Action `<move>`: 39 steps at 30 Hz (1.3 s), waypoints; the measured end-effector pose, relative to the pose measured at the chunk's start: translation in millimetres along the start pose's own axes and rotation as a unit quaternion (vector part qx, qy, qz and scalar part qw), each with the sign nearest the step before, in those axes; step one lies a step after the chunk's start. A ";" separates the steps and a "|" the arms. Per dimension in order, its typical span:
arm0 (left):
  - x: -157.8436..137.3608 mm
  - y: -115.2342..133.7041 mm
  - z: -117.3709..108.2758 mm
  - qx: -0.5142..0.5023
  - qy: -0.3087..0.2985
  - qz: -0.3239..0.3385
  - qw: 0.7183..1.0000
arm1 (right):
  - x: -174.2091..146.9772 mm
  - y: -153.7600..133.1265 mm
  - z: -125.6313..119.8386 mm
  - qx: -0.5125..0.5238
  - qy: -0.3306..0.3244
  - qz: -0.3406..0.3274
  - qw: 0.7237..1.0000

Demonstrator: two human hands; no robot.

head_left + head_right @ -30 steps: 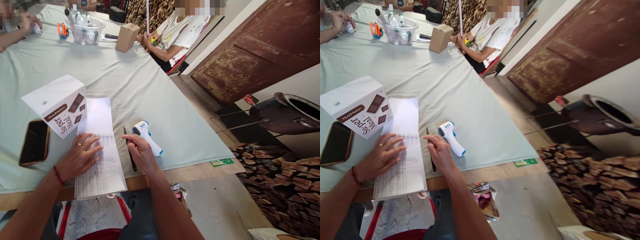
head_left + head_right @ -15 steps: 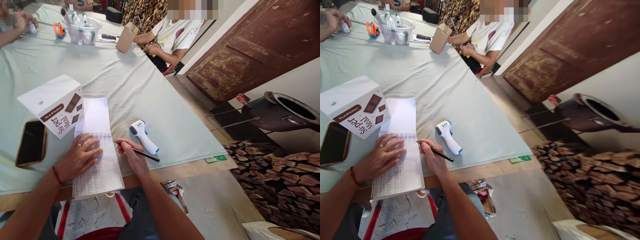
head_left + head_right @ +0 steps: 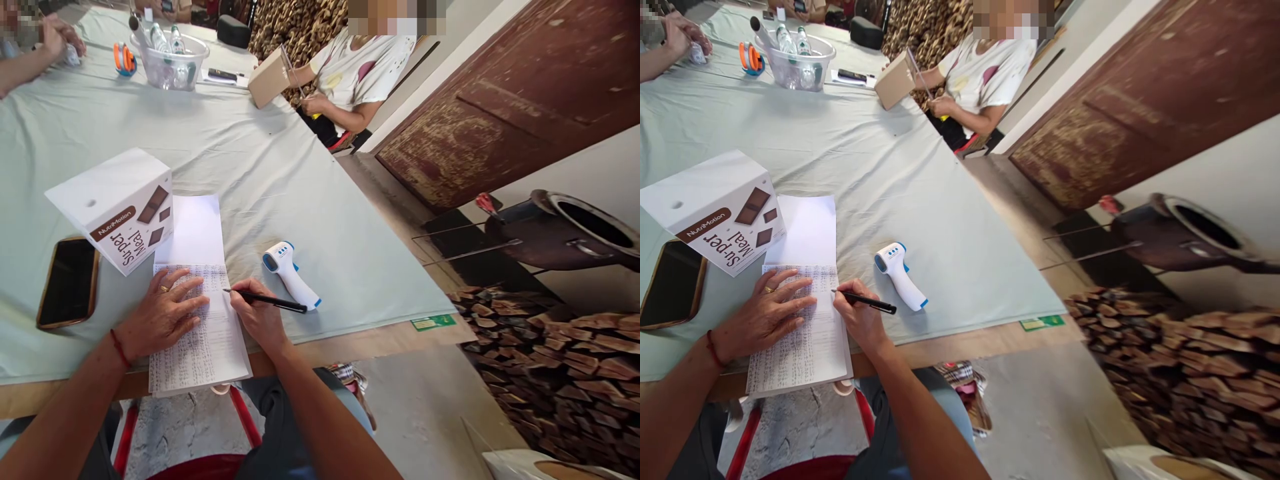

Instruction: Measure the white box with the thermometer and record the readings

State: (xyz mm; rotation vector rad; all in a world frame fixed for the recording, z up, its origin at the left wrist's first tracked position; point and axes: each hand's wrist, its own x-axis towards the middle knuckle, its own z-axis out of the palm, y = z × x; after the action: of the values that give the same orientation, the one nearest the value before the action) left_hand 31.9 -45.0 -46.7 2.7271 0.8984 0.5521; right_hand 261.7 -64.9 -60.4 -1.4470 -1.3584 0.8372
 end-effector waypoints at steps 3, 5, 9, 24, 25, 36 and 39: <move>-0.3 0.0 0.7 0.000 -0.002 -0.002 1.000 | -0.2 1.2 0.2 -0.017 -0.001 -0.007 1.000; -0.5 -0.1 1.0 0.000 -0.004 -0.003 1.000 | -0.5 1.7 0.7 -0.024 -0.004 -0.010 1.000; -0.7 -0.1 1.1 0.001 -0.004 -0.004 1.000 | -1.0 1.7 1.2 -0.028 -0.008 -0.016 0.999; -1.1 -0.1 2.5 0.002 -0.004 -0.001 1.000 | -1.0 0.7 -0.2 -0.030 0.013 -0.017 0.999; -1.1 0.0 2.6 0.002 -0.005 -0.001 1.000 | -1.0 0.8 -0.3 -0.033 0.013 -0.020 0.999; -0.7 -0.6 2.0 0.003 -0.003 0.002 1.000 | -0.7 0.0 -1.1 -0.031 -0.002 -0.019 0.999; -0.8 -0.8 1.8 0.001 -0.002 0.004 1.000 | -0.9 -0.1 -2.0 -0.029 0.004 -0.018 0.999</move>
State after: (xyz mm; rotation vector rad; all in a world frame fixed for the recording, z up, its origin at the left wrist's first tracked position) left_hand 31.7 -45.0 -48.8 2.7340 0.8882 0.5482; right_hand 263.4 -66.1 -59.8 -1.4638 -1.4095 0.7731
